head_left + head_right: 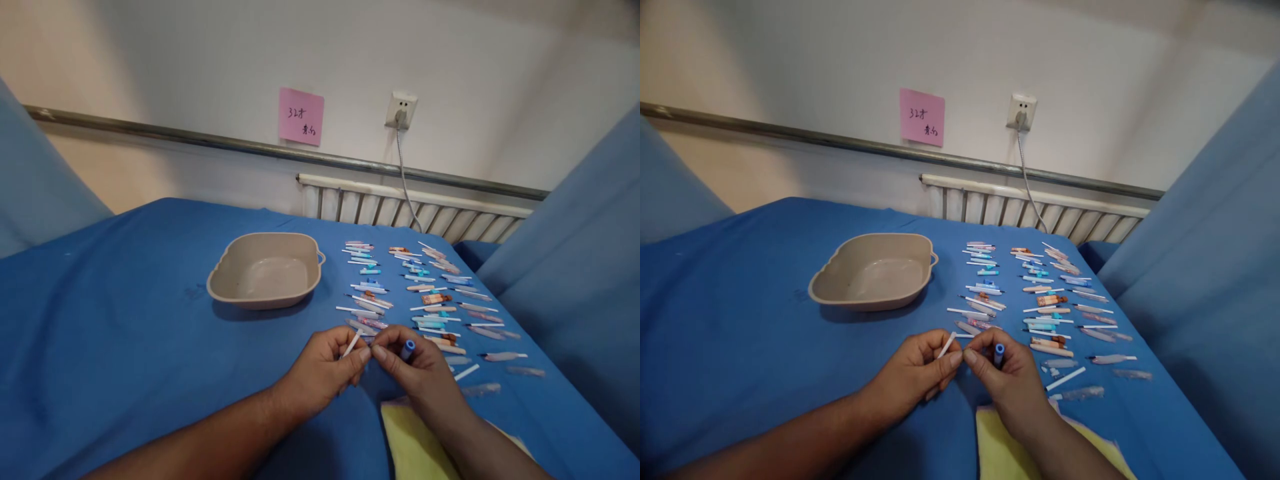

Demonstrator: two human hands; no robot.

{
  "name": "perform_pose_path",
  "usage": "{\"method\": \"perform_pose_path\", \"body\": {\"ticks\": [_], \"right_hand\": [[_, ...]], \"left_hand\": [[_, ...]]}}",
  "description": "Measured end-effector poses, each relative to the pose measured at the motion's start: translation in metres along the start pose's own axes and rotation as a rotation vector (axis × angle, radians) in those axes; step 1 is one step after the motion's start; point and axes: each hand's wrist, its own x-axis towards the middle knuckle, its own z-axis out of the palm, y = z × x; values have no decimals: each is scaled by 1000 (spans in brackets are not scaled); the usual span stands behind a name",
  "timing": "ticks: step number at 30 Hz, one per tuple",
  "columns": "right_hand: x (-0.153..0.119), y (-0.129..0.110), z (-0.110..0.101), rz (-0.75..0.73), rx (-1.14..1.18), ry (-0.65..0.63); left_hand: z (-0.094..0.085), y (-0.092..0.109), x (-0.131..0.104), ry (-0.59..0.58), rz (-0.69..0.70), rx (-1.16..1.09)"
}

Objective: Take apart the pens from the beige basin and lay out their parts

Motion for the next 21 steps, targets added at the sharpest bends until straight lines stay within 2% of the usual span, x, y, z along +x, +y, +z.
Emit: {"method": "perform_pose_path", "body": {"ticks": [6,10,21], "right_hand": [[9,5,-4,129,237,43],[11,5,-4,175,361,0],[9,2,-3,113,256,-68]], "left_hand": [[0,3,-1,-95,-18,42],[0,2,-1,-152,-20,68],[-1,2,0,-171,-40,101]]}}
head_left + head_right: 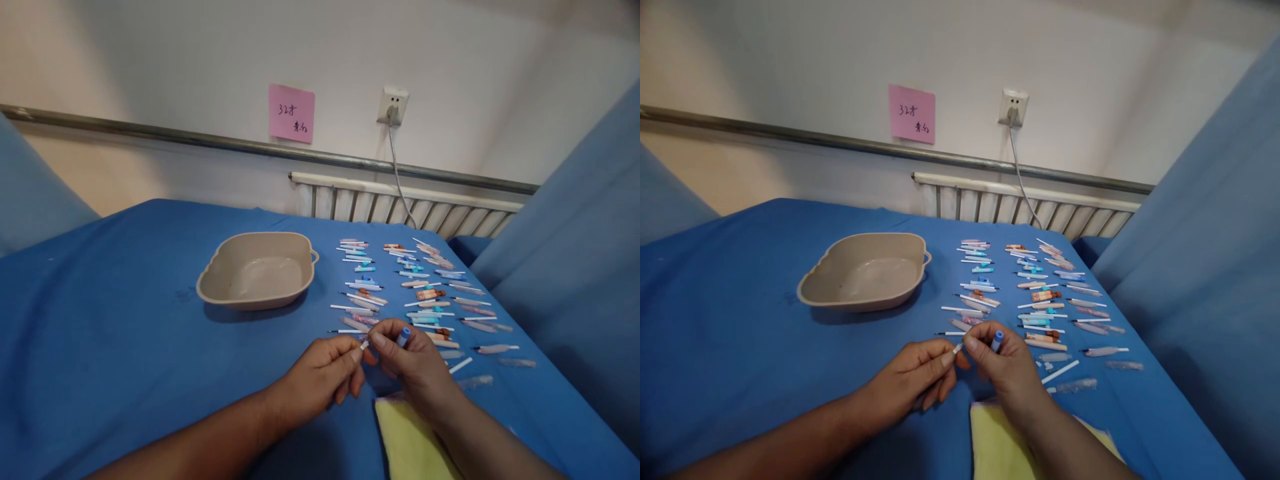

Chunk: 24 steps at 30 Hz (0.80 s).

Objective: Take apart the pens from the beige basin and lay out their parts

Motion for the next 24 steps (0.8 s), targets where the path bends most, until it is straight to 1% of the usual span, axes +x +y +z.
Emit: {"method": "perform_pose_path", "body": {"ticks": [5,9,15,19,24], "right_hand": [[-2,-7,2,-51,-85,-19],[-2,-10,4,-73,-149,8],[-5,-13,7,-174,-286,17],[-7,-11,4,-219,-392,41],[-6,-6,-3,-259,-471,32]], "left_hand": [[-1,-3,0,-4,13,19],[-2,-5,0,0,38,29],[-2,-5,0,2,50,28],[0,-3,0,29,58,49],[1,0,-1,62,79,55]]}}
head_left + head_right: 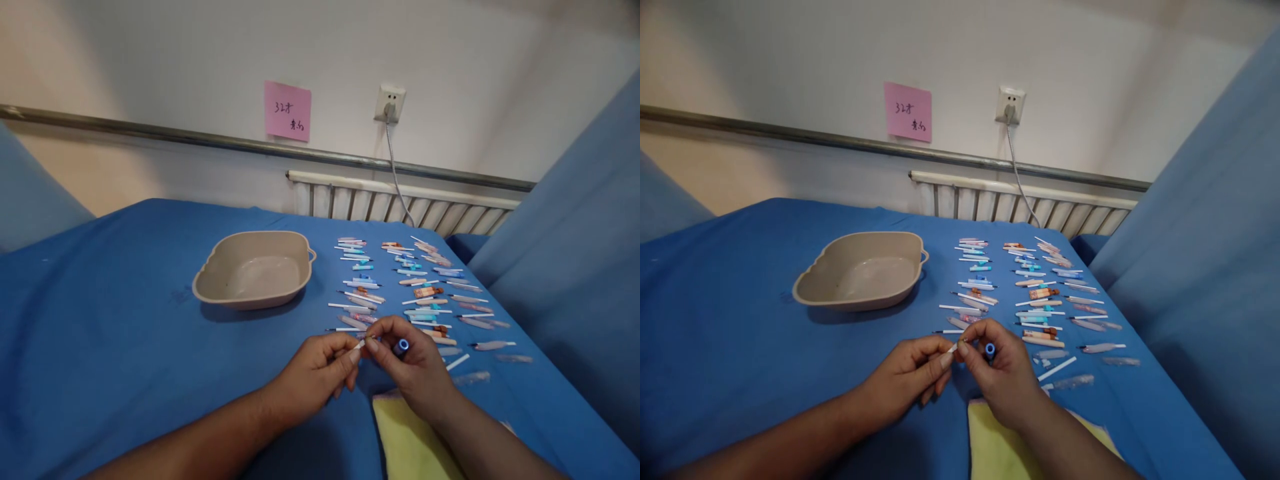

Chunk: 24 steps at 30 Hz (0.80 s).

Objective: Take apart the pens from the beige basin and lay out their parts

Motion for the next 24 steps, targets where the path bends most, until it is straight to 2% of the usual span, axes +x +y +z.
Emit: {"method": "perform_pose_path", "body": {"ticks": [11,24], "right_hand": [[-1,-2,-8,-97,-217,-99],[-2,-3,-9,-78,-260,-141]], "left_hand": [[-1,1,-2,24,-26,106],[0,2,-2,38,-26,133]]}}
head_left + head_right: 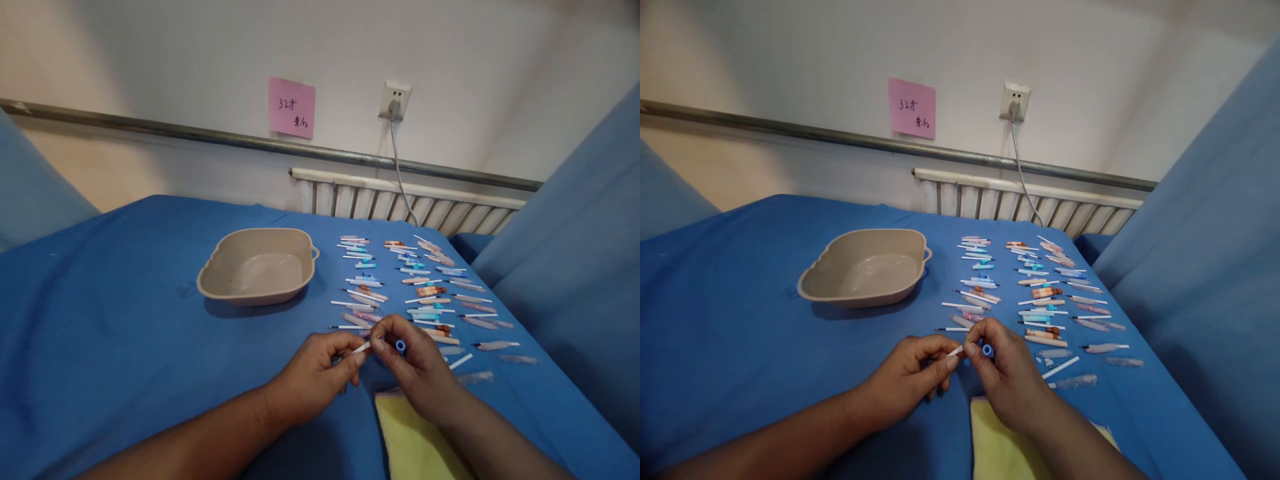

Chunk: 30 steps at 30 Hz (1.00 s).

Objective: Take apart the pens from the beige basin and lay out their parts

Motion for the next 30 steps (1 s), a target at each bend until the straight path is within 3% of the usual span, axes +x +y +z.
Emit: {"method": "perform_pose_path", "body": {"ticks": [11,21,30], "right_hand": [[1,1,-1,24,27,19],[5,-6,4,164,443,54],[7,0,8,202,521,93]], "left_hand": [[0,-4,-3,21,70,70],[3,-6,-6,40,190,21],[3,-3,-4,14,93,-82]]}}
